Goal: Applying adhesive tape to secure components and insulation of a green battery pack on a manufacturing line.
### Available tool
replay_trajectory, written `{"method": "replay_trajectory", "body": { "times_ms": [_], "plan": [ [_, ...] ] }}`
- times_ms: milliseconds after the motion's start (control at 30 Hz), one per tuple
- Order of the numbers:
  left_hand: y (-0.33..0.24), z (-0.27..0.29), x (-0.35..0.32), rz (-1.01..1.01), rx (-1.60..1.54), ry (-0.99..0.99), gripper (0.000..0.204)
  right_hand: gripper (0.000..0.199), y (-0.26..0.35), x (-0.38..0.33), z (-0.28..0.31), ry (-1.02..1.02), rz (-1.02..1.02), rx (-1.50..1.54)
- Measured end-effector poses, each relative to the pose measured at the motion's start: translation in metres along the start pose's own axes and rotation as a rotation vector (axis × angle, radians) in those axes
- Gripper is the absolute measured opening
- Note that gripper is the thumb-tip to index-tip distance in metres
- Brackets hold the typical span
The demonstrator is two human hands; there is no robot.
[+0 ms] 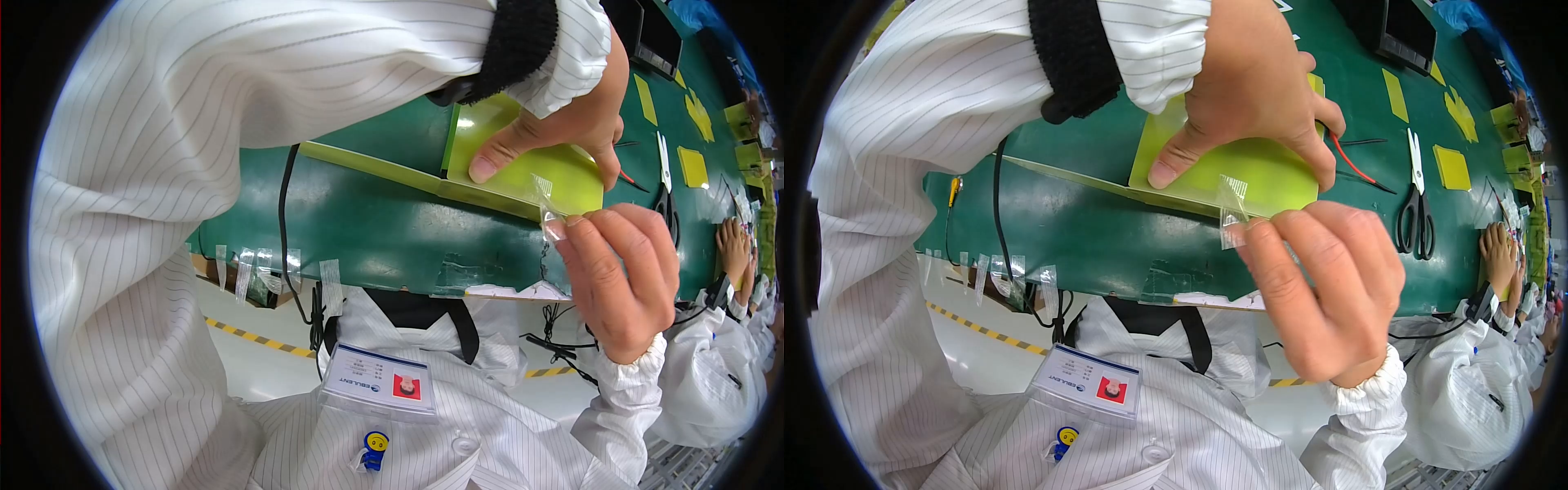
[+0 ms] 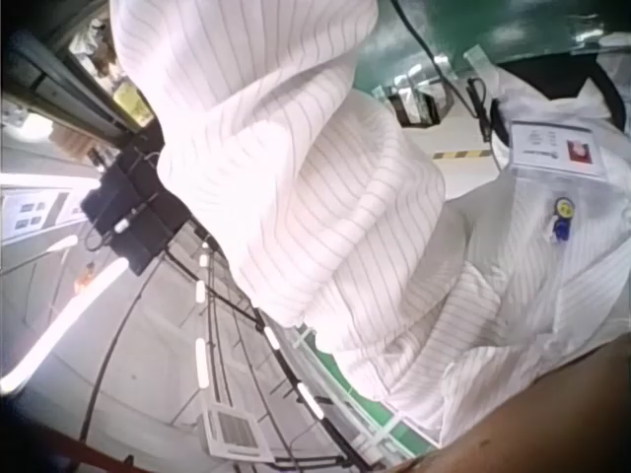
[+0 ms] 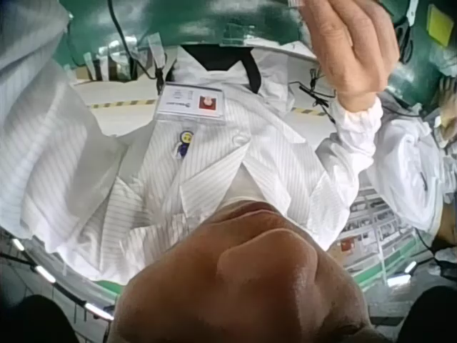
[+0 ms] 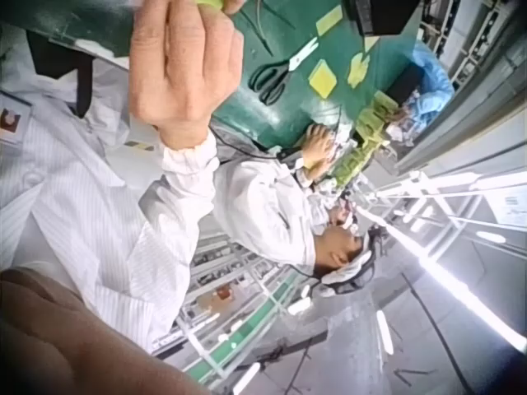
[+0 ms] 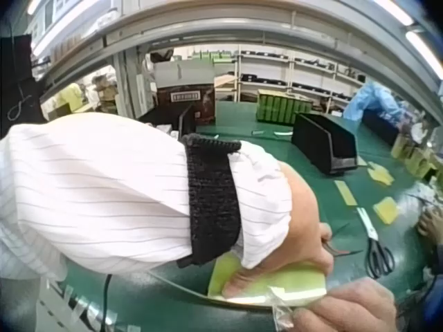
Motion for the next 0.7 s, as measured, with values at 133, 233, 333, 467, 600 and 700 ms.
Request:
{"method": "replay_trajectory", "body": {
  "times_ms": [133,233,333,467,600,700],
  "plan": [
    [0.0,0.003,-0.005,0.01,-0.014,0.005,0.1,0.041,0.002,0.002,0.005,0.017,0.003,0.007],
    [0.001,0.0,-0.004,0.0,-0.023,0.002,0.1,0.044,0.002,0.002,0.02,-0.061,-0.014,0.008],
    [0.001,-0.003,-0.003,-0.01,-0.034,0.001,0.1,0.045,0.003,0.007,0.033,-0.097,-0.008,-0.046],
    [-0.004,-0.005,-0.001,-0.029,-0.034,-0.01,0.1,0.045,-0.001,0.001,0.018,0.046,0.064,-0.038],
    [-0.008,-0.009,-0.002,-0.044,-0.043,-0.011,0.101,0.044,0.001,-0.002,0.013,0.026,0.115,-0.033],
    [-0.007,-0.009,-0.003,-0.049,-0.051,-0.009,0.101,0.044,0.003,-0.002,0.005,0.023,0.127,-0.012]
  ]
}}
Point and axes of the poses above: each hand's wrist, its own x-axis towards the middle knuckle, its own z-axis out of the back of the hand, y = z × x, the point moved 5 cm from there along x, towards the middle knuckle, and after that the axes turned 2 degrees about x, right-handed, at the moved point
